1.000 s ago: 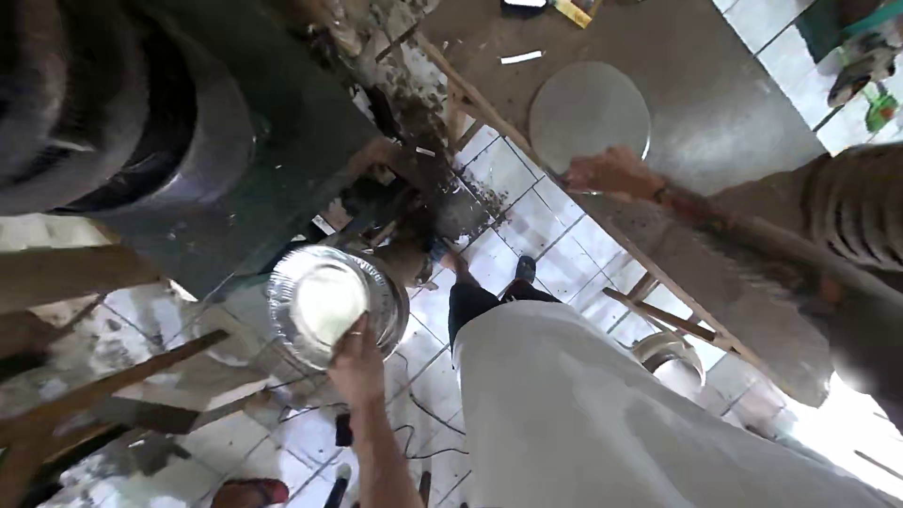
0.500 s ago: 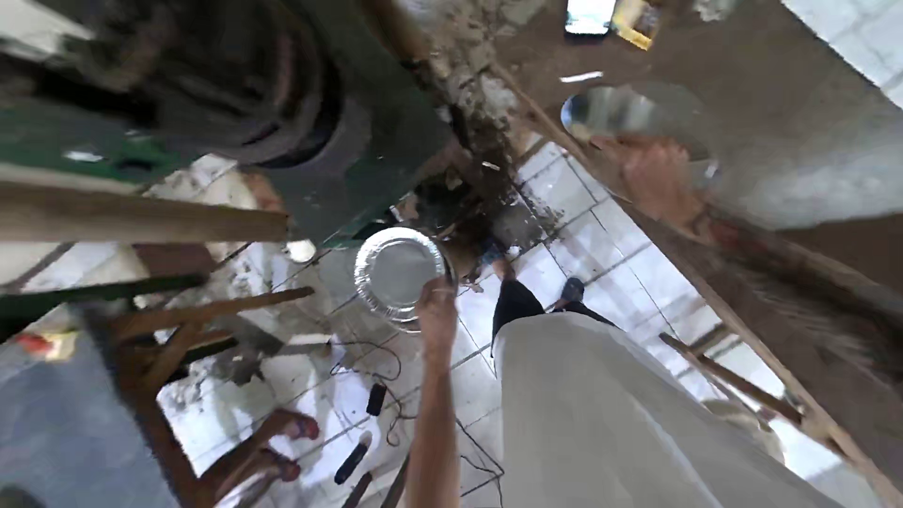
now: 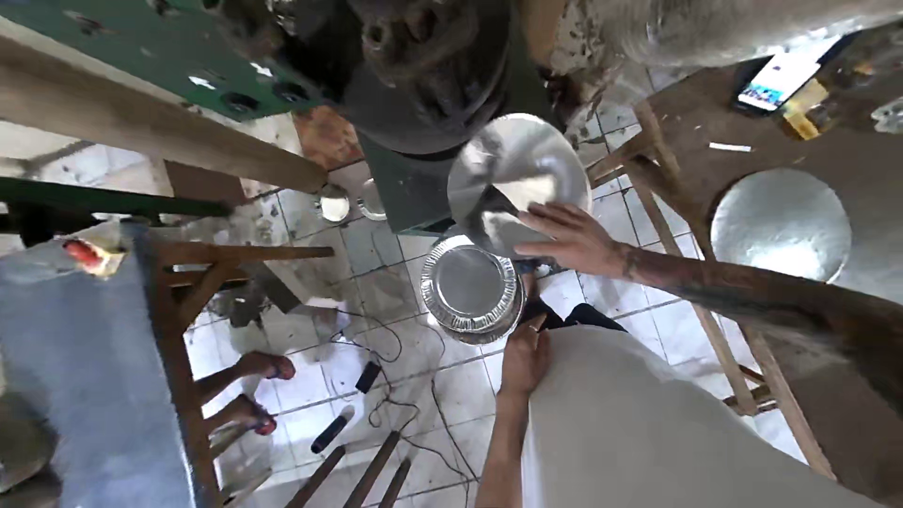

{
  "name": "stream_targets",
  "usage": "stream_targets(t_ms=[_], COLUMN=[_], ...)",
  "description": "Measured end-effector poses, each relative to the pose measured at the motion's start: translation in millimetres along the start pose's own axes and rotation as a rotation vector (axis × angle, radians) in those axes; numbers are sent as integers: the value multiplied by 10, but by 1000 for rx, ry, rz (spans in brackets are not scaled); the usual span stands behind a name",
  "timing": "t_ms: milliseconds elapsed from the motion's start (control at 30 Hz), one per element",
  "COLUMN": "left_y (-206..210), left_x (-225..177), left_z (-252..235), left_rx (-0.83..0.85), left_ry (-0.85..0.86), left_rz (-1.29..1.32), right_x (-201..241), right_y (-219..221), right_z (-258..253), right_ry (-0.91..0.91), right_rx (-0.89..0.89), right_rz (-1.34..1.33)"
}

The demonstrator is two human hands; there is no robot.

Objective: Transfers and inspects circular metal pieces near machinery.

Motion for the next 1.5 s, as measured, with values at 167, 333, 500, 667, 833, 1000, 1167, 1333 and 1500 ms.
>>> stream_targets(t_ms=[167, 333, 500, 667, 833, 1000, 1167, 1333, 1500], left_y=[-102, -196, -100, 160, 218, 690, 1647, 3231, 4788], left_x=[-15, -193, -168, -29, -253, -543, -719, -796, -752], left_z=[-334, -477, -305, -131, -179, -185, 243, 1376, 2890], left_rx=[150, 81, 3, 156, 452, 768, 1106, 1367, 1684], left_ry=[118, 185, 163, 187, 215, 479, 636, 703, 506], left_rz=[-41, -66, -98, -81, -299, -553, -896, -1217, -1106], right_x=[-44, -106, -107, 195, 744, 1305, 2303, 3775, 5376], right_y=[-250, -103, 490, 212, -214, -283, 45, 869, 1142], right_z=[-57, -1034, -2179, -1779, 89, 2407, 4349, 5993, 7221], right_ry=[-74, 27, 299, 325, 589, 1179, 1538, 1797, 2209], right_rx=[-124, 121, -7, 265, 443, 293, -204, -586, -1153], right_rz=[77, 137, 110, 117, -273, -509, -590, -759, -922])
Point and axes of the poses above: each hand's wrist, its own z-axis away from the middle knuckle, its own y-axis out of the palm, x = y × z, the point moved 1 cm from there along -z, towards the middle knuckle, and after that the axes turned 3 degrees about z, right-handed, at the moved point
